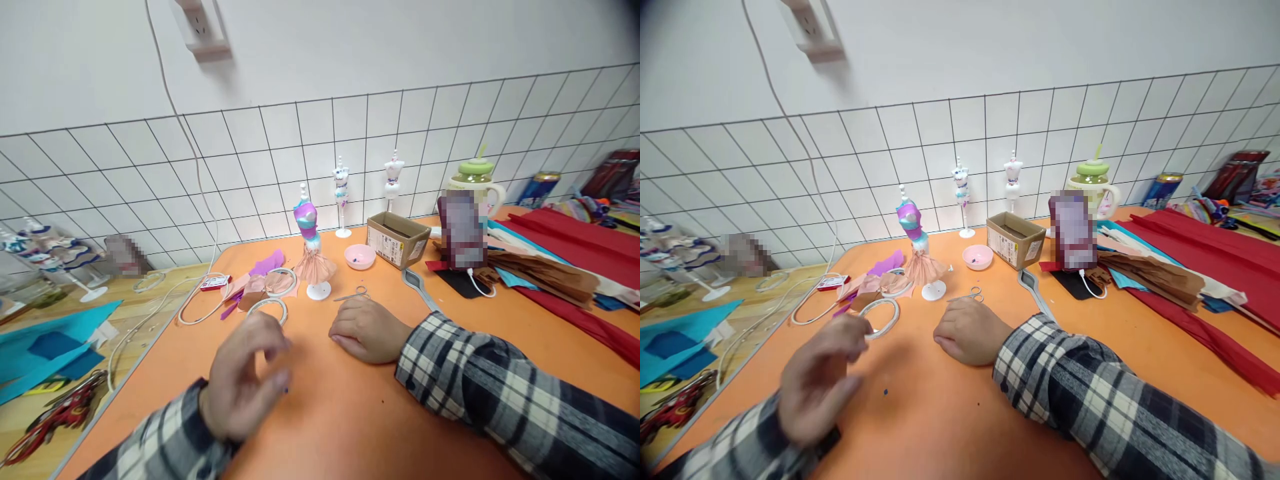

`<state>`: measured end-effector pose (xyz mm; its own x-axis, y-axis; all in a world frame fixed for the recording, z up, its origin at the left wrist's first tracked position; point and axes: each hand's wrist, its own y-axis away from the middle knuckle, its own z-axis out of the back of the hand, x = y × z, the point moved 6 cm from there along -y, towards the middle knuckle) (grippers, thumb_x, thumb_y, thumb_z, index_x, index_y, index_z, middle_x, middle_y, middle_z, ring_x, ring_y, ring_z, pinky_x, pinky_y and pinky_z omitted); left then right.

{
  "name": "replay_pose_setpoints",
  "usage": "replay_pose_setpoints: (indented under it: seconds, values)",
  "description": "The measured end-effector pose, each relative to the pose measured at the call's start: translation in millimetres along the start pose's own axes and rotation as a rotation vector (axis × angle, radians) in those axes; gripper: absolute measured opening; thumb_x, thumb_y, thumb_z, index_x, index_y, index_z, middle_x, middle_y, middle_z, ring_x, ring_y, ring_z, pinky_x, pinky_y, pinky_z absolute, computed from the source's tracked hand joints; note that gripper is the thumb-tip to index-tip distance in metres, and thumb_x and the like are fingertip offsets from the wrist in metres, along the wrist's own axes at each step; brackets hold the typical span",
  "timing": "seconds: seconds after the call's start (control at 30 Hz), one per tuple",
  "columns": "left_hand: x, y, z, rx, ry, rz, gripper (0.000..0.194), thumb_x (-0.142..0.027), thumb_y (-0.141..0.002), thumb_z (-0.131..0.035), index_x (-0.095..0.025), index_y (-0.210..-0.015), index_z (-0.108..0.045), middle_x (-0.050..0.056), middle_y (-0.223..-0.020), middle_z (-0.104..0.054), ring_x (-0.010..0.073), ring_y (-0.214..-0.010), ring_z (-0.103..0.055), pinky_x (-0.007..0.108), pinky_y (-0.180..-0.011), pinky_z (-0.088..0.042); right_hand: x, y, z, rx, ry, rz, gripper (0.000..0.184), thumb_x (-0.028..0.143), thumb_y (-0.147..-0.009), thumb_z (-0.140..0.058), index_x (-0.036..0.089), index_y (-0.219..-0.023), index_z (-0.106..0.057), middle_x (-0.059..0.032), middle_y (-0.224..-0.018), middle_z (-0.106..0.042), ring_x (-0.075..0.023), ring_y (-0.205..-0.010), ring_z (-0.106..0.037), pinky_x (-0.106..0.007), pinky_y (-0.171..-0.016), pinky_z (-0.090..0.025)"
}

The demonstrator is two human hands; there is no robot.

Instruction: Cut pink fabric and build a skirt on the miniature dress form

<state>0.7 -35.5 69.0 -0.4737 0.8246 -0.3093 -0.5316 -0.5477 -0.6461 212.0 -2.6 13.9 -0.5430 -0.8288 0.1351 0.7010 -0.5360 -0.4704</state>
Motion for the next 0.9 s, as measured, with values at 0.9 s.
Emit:
replay_pose_setpoints:
  seconds: [0.9]
  values:
    - [30.5,-4.9,-61.5,0.688,0.576,0.466,0.029,-0.039,-0.091,-0.054,-0.022,-0.112,-0.043,-0.004,-0.076,-0.046,0.0125,-0.068,-0.045,0.023,-0.062,-0.039,0.6,-2.8,-11.5,-0.057,-0.679,-0.44,0.01,0.025,-0.08,-0.071,0.019,-0.087,-0.077,-0.0012,-0.076,-0.065,-0.0109,-0.065,-0.053,-0.022,-0.059,-0.041]
